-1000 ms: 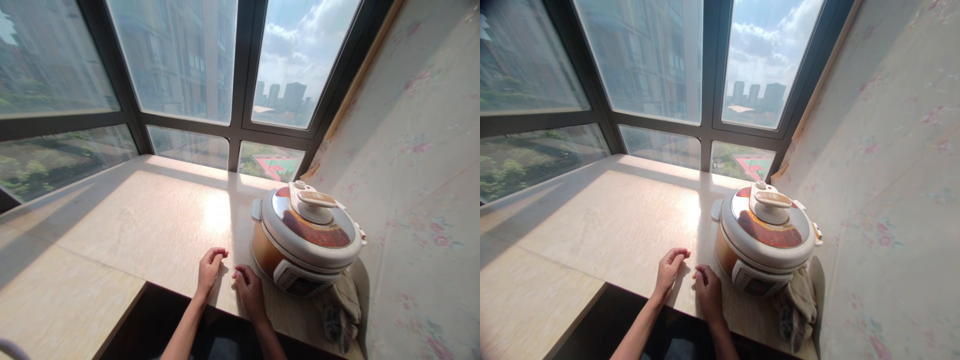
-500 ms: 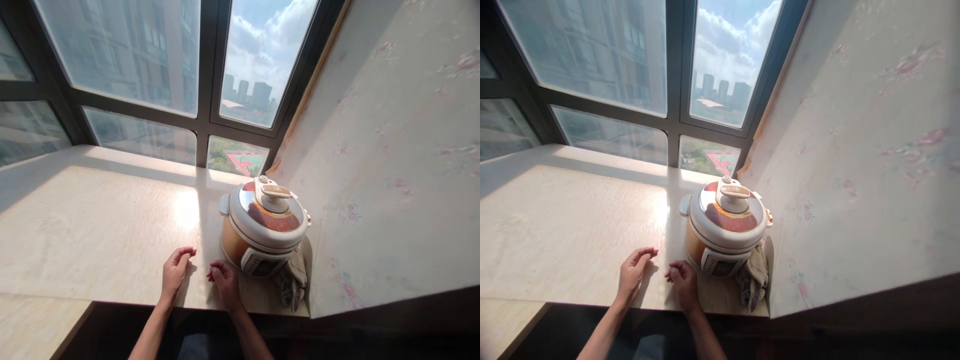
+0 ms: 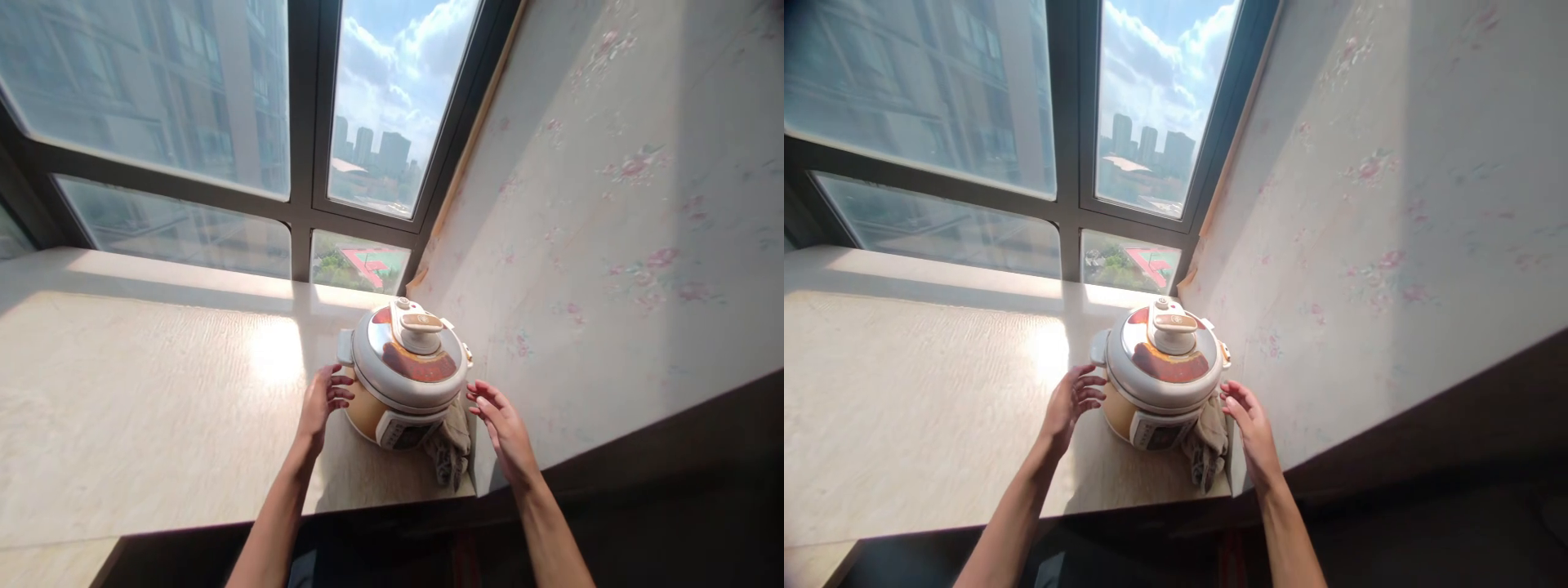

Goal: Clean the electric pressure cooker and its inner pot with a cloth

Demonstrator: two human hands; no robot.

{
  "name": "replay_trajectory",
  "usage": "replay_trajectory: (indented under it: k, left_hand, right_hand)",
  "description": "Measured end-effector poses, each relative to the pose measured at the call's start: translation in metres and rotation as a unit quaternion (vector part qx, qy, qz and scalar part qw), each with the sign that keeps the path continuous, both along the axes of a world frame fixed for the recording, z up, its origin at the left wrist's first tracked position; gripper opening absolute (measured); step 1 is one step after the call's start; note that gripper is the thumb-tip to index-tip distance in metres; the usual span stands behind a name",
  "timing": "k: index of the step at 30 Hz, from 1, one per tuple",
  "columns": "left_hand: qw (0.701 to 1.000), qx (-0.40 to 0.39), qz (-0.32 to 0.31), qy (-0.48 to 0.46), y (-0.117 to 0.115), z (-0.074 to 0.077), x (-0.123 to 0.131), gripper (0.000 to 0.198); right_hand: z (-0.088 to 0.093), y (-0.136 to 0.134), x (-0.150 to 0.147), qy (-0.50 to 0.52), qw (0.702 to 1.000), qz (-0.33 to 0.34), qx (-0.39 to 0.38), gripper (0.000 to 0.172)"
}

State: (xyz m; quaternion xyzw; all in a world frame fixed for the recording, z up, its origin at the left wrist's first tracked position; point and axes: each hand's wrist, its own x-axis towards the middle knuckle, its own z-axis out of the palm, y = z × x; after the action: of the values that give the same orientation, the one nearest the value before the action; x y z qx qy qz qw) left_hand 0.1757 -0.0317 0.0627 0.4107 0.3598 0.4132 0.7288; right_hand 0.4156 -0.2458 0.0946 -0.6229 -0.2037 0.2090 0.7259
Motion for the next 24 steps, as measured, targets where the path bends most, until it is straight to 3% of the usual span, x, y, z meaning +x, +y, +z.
replay_trajectory:
  k: [3, 7, 15, 19, 24]
  left_hand:
    - [1.000, -0.008, -0.015, 0.001, 0.013, 0.017, 0.020, 0.062]
    - [0.999, 0.033, 0.002, 0.029, 0.023, 0.021, 0.025, 0.054]
    - [0.996, 0.063, 0.027, 0.053, 0.032, 0.020, 0.017, 0.037]
    - [0.995, 0.053, 0.053, 0.060, 0.044, 0.018, 0.004, 0.033]
    - [0.993, 0.046, 0.093, 0.064, 0.060, 0.017, -0.033, 0.029]
  right_hand:
    - [0.004, 0.026, 0.019, 0.040, 0.999, 0.009, -0.006, 0.044]
    - [0.008, 0.053, 0.033, 0.096, 0.995, 0.028, 0.011, 0.032]
    - [0.017, 0.055, 0.039, 0.129, 0.990, 0.049, 0.004, 0.028]
    - [0.019, 0.058, 0.027, 0.143, 0.987, 0.071, -0.002, 0.030]
    - [0.025, 0.075, -0.006, 0.174, 0.979, 0.097, -0.031, 0.034]
